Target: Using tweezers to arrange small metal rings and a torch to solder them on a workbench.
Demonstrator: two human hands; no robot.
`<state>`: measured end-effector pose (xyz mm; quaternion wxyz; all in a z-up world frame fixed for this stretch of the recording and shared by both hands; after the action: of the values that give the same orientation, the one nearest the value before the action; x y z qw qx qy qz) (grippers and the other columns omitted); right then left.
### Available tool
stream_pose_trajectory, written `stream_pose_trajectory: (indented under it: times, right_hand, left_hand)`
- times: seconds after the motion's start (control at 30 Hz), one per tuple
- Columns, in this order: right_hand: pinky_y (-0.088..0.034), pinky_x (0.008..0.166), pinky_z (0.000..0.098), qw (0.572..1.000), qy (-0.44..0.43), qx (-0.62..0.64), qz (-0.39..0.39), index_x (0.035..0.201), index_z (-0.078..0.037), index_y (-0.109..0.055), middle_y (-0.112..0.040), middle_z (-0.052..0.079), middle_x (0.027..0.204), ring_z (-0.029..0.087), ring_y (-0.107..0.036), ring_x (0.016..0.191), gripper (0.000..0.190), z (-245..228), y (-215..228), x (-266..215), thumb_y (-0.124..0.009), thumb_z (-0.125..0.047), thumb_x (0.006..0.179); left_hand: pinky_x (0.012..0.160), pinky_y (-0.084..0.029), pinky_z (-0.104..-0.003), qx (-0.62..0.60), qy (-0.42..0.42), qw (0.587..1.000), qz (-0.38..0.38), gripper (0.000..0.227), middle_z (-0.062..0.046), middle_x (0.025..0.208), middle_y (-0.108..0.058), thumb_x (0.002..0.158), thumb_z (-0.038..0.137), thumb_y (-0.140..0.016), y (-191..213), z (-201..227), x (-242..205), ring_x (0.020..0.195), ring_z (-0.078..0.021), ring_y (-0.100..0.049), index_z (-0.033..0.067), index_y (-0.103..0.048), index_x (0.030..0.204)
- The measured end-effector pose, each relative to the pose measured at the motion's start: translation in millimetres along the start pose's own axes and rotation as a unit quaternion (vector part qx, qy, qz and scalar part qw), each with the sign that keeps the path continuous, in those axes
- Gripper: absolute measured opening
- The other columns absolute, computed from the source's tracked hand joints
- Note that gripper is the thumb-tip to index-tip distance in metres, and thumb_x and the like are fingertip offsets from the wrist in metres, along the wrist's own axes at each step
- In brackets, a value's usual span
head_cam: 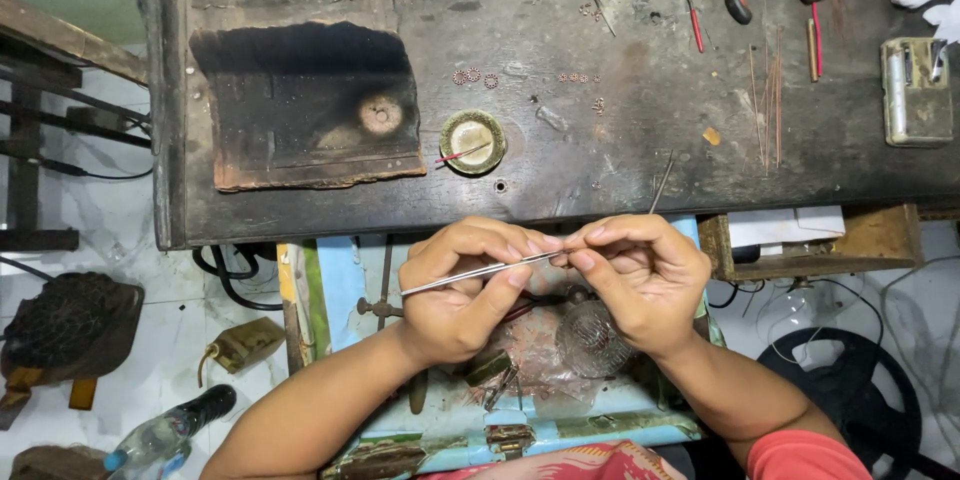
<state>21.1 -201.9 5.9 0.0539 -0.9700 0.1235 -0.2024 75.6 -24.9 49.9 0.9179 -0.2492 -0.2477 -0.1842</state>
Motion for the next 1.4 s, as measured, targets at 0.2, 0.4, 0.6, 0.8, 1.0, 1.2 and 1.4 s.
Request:
stream_pose_trajectory:
  times: [0.2, 0.4, 0.6, 0.8, 1.0, 1.2, 1.4]
  right_hand:
    - [-0.066, 0.063, 0.0322, 1.0, 0.006, -0.008, 0.005, 0.095, 0.012, -0.061, -0.074, 0.027, 0.084, 0.023, -0.077, 0.07, 0.015, -6, -5, 6, -0.073, 0.011, 0.087]
    - [-0.066, 0.063, 0.0308, 1.0, 0.006, -0.015, -0.001, 0.095, 0.011, -0.062, -0.075, 0.025, 0.083, 0.021, -0.076, 0.069, 0.013, -6, -5, 7, -0.073, 0.01, 0.087]
    - [-0.067, 0.074, 0.0376, 0.998, 0.044, -0.016, 0.032, 0.113, 0.012, -0.057, -0.072, 0.027, 0.091, 0.03, -0.076, 0.079, 0.031, -21, 3, 25, -0.071, 0.0, 0.088]
    - [-0.049, 0.067, 0.0303, 0.957, 0.159, -0.104, 0.218, 0.117, 0.009, -0.05, -0.054, 0.017, 0.079, 0.022, -0.055, 0.071, 0.022, 8, 87, 38, -0.053, -0.01, 0.107]
    - [-0.046, 0.07, 0.0283, 0.957, 0.144, -0.106, 0.227, 0.115, 0.007, -0.051, -0.048, 0.012, 0.077, 0.02, -0.052, 0.072, 0.02, 12, 85, 43, -0.048, -0.012, 0.109]
    - [-0.046, 0.071, 0.029, 0.957, 0.134, -0.12, 0.23, 0.114, 0.009, -0.053, -0.049, 0.013, 0.075, 0.02, -0.051, 0.071, 0.02, 14, 83, 45, -0.049, -0.01, 0.108]
    - [-0.046, 0.072, 0.0288, 0.959, 0.127, -0.11, 0.228, 0.114, 0.008, -0.053, -0.048, 0.012, 0.075, 0.019, -0.051, 0.071, 0.019, 15, 84, 45, -0.048, -0.01, 0.108]
  left_hand:
    - [0.078, -0.064, -0.052, -0.009, 0.02, 1.0, 0.006, 0.01, -0.025, 0.085, -0.068, 0.093, -0.006, -0.069, 0, -6, -2, 0.089, -0.0445, -0.076, -0.0083, -0.059, 0.09]
    - [0.078, -0.064, -0.053, -0.009, 0.028, 1.0, 0.009, 0.011, -0.026, 0.086, -0.068, 0.093, -0.006, -0.068, 0, -11, -4, 0.09, -0.0452, -0.076, -0.0083, -0.058, 0.091]
    - [0.077, -0.063, -0.046, 0.059, 0.035, 0.997, 0.023, 0.01, -0.023, 0.087, -0.069, 0.093, -0.005, -0.07, 0, -18, -2, 0.089, -0.0391, -0.077, -0.0065, -0.06, 0.09]
    - [0.068, -0.062, -0.039, 0.304, -0.027, 0.952, 0.004, 0.007, -0.015, 0.083, -0.075, 0.087, -0.002, -0.076, -10, -49, -6, 0.075, -0.0327, -0.077, 0.0, -0.07, 0.088]
    - [0.066, -0.06, -0.038, 0.326, -0.025, 0.945, -0.012, 0.007, -0.014, 0.081, -0.072, 0.089, -0.005, -0.071, -26, -82, -11, 0.073, -0.0336, -0.074, 0.0009, -0.067, 0.088]
    - [0.065, -0.06, -0.037, 0.351, -0.036, 0.935, -0.015, 0.006, -0.013, 0.079, -0.071, 0.089, -0.004, -0.07, -32, -88, -11, 0.07, -0.0317, -0.073, 0.0009, -0.066, 0.089]
    - [0.065, -0.059, -0.035, 0.36, -0.046, 0.932, -0.021, 0.007, -0.013, 0.08, -0.07, 0.089, -0.006, -0.068, -35, -88, -10, 0.069, -0.0315, -0.071, 0.0008, -0.065, 0.089]
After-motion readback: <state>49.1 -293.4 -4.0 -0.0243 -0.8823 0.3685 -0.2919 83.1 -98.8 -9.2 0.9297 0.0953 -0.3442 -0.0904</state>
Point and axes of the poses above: each hand's wrist, its own x-axis towards the middle knuckle, its own y-axis out of the back of the hand, z = x × y, the point moved 10 cm from there along x, towards the middle knuckle
